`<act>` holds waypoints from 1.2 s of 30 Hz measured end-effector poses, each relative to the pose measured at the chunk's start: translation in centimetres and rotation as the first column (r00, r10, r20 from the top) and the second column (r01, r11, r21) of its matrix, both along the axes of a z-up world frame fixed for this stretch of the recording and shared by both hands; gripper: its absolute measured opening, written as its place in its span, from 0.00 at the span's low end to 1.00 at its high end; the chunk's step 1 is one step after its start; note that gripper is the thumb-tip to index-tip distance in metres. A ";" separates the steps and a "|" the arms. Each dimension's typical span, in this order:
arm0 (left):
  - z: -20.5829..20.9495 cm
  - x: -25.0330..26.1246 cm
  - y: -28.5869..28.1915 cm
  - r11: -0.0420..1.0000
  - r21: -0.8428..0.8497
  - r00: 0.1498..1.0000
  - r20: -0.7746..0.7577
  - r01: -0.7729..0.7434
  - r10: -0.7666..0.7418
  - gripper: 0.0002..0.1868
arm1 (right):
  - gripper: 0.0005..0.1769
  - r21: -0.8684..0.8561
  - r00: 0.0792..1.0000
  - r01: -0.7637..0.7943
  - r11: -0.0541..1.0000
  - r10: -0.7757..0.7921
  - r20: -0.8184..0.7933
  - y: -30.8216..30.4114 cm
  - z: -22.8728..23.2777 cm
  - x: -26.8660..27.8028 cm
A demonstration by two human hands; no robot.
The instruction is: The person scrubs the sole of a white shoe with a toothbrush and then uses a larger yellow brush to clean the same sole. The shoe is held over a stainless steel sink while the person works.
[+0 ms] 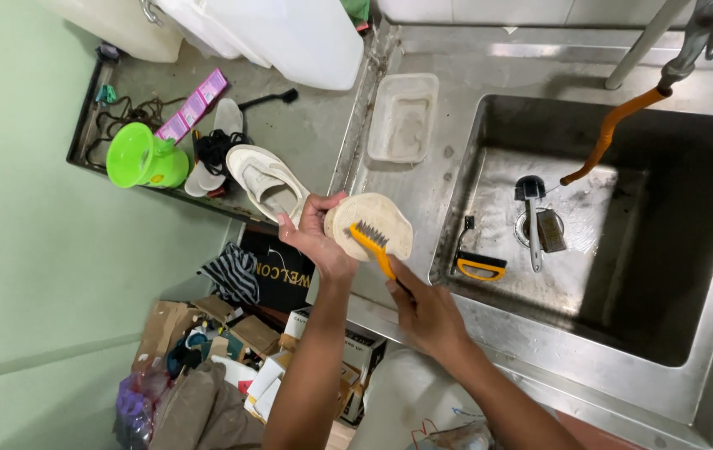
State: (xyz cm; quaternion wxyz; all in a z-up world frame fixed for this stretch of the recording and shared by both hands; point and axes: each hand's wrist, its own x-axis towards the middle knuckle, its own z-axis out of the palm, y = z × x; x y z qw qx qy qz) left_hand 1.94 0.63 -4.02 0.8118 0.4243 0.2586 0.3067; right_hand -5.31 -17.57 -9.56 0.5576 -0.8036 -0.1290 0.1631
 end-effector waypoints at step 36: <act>1.0 1.5 5.3 0.964 0.151 0.936 -0.313 0.218 -0.162 0.13 | 0.19 -0.022 0.894 0.143 0.989 -0.139 -0.426 -5.3 -9.1 0.2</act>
